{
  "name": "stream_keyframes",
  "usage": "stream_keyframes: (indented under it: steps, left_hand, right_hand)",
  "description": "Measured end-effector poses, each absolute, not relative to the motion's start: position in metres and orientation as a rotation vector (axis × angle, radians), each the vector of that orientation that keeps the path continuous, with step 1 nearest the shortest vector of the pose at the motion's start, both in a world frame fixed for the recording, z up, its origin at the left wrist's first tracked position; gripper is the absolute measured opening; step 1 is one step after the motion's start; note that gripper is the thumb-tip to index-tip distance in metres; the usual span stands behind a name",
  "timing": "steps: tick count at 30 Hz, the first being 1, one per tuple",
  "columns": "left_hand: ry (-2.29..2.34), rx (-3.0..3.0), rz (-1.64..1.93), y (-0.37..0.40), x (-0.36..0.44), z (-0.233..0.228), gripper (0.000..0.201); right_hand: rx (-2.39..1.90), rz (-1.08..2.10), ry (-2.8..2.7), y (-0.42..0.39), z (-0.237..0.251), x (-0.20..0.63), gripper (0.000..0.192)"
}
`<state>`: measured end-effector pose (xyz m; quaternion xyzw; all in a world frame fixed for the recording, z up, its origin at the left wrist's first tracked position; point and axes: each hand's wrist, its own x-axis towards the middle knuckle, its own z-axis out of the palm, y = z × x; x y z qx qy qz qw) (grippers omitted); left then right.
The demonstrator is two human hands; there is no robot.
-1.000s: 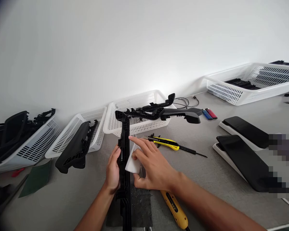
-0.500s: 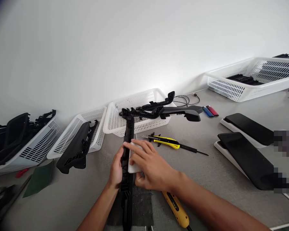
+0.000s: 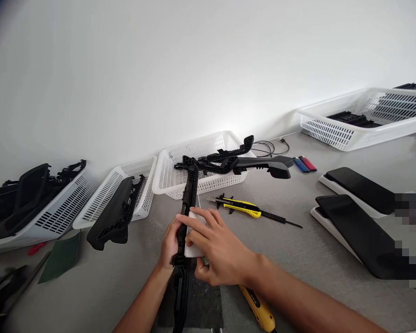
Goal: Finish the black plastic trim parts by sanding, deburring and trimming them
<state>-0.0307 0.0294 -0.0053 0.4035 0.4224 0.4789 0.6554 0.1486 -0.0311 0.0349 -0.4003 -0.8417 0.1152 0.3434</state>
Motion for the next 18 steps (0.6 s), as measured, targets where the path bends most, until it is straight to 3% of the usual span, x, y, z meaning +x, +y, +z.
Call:
stream_keyframes:
  steps: [4, 11, 18]
  left_hand:
    - [0.996, 0.917, 1.095, 0.026, -0.028, 0.000, 0.040]
    - [0.752, 1.031, 0.665, 0.019, -0.022, 0.017, 0.068]
    - [0.798, 1.050, 0.707, 0.020, -0.022, 0.013, 0.070]
  right_hand:
    - [-1.070, 0.307, -2.144, -0.028, 0.035, 0.152, 0.042]
    - [-1.230, 0.250, -1.923, -0.015, 0.033, 0.169, 0.034]
    - [-1.229, 0.217, -1.894, -0.014, 0.031, 0.170, 0.034]
